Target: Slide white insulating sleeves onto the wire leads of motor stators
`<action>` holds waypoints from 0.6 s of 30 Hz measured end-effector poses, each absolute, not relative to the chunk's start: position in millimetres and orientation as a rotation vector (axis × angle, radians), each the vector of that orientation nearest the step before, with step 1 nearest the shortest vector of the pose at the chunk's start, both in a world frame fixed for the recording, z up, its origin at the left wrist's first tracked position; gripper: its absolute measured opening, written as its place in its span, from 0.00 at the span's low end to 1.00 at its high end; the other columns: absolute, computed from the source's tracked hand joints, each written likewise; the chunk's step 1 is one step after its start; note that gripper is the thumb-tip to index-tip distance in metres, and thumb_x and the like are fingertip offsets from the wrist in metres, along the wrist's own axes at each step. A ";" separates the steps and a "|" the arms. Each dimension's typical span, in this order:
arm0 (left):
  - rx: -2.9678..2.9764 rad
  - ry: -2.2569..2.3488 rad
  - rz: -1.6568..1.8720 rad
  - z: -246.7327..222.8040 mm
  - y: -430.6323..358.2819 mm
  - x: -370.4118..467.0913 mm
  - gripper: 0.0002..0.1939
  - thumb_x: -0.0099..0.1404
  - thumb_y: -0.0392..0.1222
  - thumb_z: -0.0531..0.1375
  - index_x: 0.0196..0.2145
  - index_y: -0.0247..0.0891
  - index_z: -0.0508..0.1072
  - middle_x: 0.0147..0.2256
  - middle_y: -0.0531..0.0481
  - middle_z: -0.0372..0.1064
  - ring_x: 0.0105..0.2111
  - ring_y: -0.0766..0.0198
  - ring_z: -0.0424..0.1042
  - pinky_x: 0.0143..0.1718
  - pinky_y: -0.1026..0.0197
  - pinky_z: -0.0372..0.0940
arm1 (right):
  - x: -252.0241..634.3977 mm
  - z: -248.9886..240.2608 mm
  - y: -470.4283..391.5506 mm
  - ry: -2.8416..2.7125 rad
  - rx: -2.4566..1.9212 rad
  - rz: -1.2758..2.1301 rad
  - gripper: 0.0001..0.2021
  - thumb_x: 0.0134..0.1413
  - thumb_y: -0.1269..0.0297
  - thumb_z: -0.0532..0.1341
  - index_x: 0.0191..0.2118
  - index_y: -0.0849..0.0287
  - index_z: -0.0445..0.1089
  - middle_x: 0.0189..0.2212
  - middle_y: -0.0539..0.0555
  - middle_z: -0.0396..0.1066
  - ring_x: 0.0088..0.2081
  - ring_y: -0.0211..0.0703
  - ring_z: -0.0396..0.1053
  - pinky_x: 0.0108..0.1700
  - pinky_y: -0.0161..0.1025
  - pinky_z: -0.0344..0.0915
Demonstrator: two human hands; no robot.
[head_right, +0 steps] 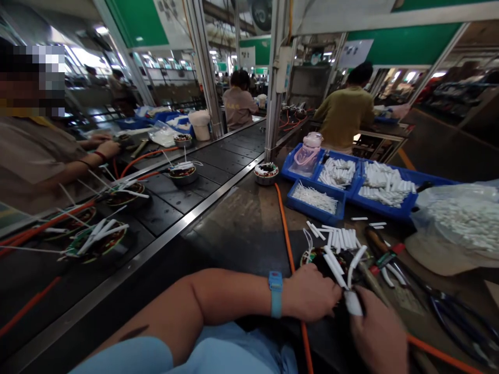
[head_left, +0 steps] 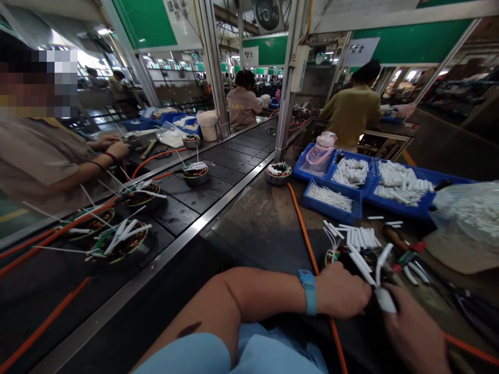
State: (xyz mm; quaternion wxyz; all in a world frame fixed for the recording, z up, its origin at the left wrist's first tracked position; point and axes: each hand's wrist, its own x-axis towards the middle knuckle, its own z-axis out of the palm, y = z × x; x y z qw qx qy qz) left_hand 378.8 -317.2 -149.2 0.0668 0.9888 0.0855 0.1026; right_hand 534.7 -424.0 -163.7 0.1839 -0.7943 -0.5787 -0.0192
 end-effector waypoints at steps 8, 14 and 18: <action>3.028 0.675 0.211 -136.5 -276.9 296.1 0.19 0.57 0.51 0.59 0.39 0.34 0.66 0.34 0.43 0.70 0.33 0.55 0.70 0.34 0.54 0.61 | 466.1 -184.8 -354.1 -2.038 -1.785 -0.180 0.19 0.53 0.65 0.48 0.50 0.62 0.58 0.37 0.61 0.70 0.37 0.51 0.69 0.37 0.45 0.67; 2.925 0.709 0.339 -131.7 -274.9 280.0 0.20 0.59 0.47 0.57 0.47 0.37 0.64 0.36 0.48 0.68 0.37 0.58 0.67 0.37 0.56 0.58 | 469.3 -178.5 -345.1 -2.038 -1.931 -0.153 0.18 0.54 0.63 0.49 0.50 0.61 0.59 0.37 0.59 0.71 0.35 0.50 0.71 0.34 0.42 0.66; 2.867 0.762 0.360 -136.6 -284.8 295.0 0.19 0.61 0.43 0.54 0.50 0.36 0.62 0.36 0.46 0.68 0.35 0.57 0.65 0.37 0.54 0.57 | 483.2 -173.5 -352.0 -2.052 -1.987 -0.122 0.15 0.53 0.64 0.49 0.44 0.61 0.65 0.39 0.60 0.71 0.38 0.50 0.70 0.36 0.41 0.64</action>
